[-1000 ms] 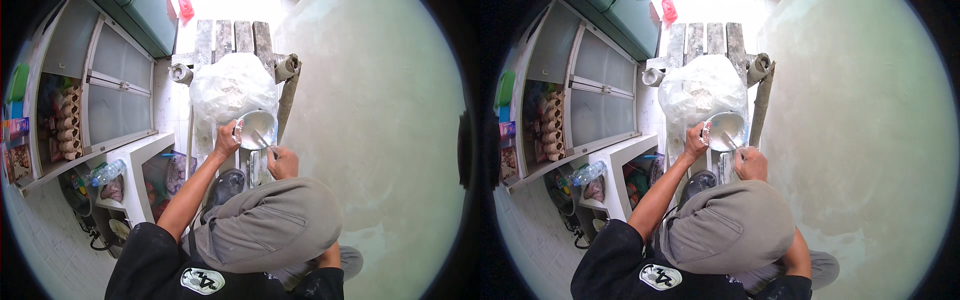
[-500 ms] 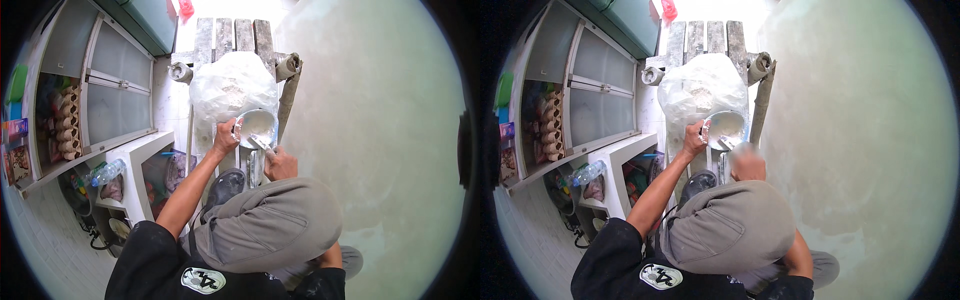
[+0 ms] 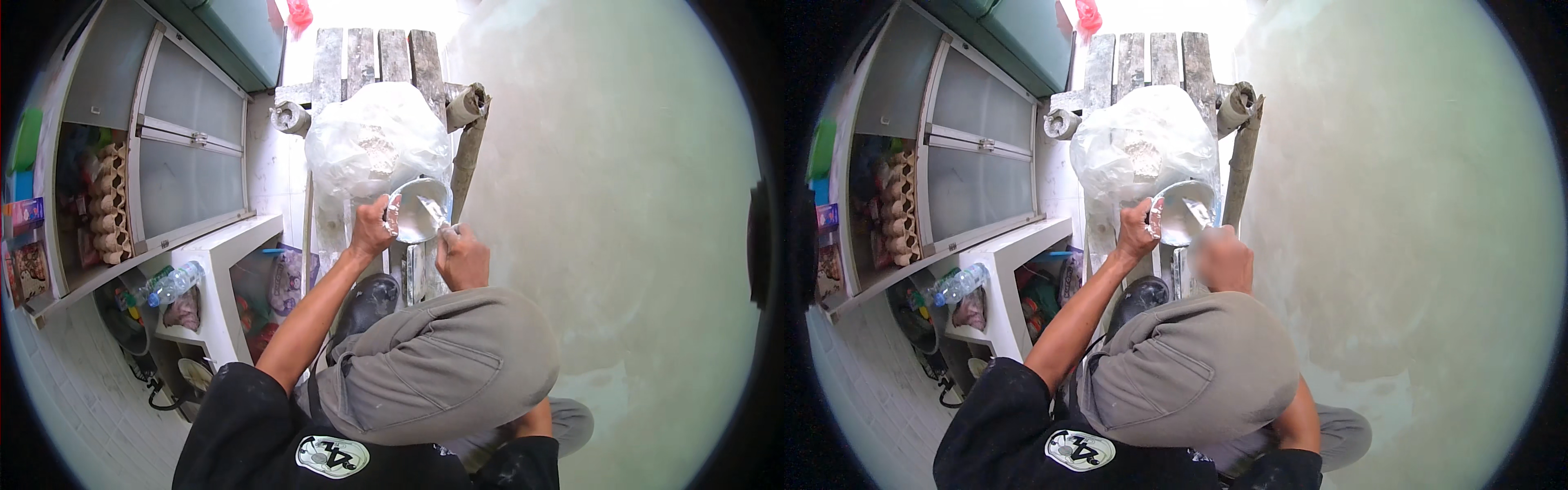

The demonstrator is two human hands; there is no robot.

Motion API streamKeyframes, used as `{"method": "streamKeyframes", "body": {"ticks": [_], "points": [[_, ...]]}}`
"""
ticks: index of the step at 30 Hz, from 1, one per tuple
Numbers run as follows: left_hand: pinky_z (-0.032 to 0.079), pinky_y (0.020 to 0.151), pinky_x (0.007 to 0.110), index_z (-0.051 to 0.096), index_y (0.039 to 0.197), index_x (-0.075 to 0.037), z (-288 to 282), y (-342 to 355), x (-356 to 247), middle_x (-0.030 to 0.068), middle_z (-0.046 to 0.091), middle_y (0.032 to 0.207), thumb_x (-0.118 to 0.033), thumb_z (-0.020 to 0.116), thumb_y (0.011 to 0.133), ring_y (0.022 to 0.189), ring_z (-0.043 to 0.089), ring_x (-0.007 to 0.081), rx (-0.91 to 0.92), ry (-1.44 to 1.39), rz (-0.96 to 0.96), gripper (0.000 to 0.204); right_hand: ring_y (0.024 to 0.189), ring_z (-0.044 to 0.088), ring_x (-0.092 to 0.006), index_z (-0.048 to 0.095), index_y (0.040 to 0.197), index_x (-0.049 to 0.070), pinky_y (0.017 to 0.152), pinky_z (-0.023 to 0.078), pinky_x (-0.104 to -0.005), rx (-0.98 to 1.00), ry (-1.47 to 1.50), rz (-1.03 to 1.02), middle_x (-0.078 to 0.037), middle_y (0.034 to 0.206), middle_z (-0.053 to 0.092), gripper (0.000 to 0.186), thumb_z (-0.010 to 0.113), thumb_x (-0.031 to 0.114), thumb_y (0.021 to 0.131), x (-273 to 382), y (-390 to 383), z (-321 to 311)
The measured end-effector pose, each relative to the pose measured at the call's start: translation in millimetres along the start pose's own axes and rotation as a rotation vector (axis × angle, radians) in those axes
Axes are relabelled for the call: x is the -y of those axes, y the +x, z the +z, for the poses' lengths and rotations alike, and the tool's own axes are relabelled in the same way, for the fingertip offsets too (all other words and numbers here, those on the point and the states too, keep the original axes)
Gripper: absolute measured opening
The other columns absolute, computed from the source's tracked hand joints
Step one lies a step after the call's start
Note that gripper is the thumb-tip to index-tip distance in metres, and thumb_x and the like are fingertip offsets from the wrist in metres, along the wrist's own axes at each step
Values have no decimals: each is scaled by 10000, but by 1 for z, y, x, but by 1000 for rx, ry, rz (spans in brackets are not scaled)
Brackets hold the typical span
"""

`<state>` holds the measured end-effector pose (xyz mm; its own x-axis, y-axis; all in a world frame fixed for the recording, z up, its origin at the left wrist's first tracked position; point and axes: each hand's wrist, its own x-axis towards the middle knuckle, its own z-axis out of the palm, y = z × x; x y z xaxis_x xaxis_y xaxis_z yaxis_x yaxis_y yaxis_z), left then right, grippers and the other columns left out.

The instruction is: Applying plaster to a ceiling using a trowel and mixing more plaster in a small bowl.

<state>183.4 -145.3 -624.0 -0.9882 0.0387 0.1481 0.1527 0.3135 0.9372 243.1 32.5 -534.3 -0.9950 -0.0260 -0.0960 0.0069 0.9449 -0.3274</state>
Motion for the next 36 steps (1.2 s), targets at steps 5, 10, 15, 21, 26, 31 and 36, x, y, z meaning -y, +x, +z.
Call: {"method": "streamKeyframes", "body": {"ticks": [5,10,15,21,26,31,36], "points": [[379,473,441,547,760,3,3,3,-5,253,497,597,-109,613,972,515,526,435,28,-10,7,248,682,660,-378,752,976,68,597,519,-483,75,-48,56,-176,806,633,164,656,165,885,-14,-14,0],[392,480,475,534,762,-5,-3,5,-1,278,535,626,-97,637,951,583,584,465,58,-9,12,235,692,650,-395,750,938,45,615,503,-478,-101,203,74,-185,760,644,169,664,186,899,-27,-2,-4],[396,483,477,535,759,-6,-3,7,1,277,536,627,-92,638,948,585,584,466,72,7,21,232,716,664,-412,760,961,32,628,511,-442,60,297,192,-220,788,681,195,655,187,907,-31,3,-24],[400,487,478,533,747,-5,-3,10,-1,277,531,621,-88,643,943,581,580,466,84,17,19,239,660,615,-452,736,886,-12,594,474,-438,74,319,227,-272,741,611,201,662,176,896,-48,22,-42],[392,482,477,533,740,-5,-2,9,0,278,526,616,-98,645,946,574,573,467,93,21,-4,252,631,620,-438,724,881,-26,594,470,-441,91,441,117,-289,724,587,194,656,156,902,-51,15,-31],[366,471,431,544,733,15,0,10,2,244,464,572,-105,619,973,475,487,407,44,-22,22,279,647,695,-318,733,957,-46,631,504,-388,115,454,232,-290,790,657,211,658,143,901,-58,9,-29],[373,474,431,548,744,13,-2,8,0,248,475,580,-103,617,972,486,503,417,47,-6,7,265,628,671,-338,725,947,-44,623,491,-401,-1,559,312,-296,751,629,216,638,149,902,-34,9,-28]]}}
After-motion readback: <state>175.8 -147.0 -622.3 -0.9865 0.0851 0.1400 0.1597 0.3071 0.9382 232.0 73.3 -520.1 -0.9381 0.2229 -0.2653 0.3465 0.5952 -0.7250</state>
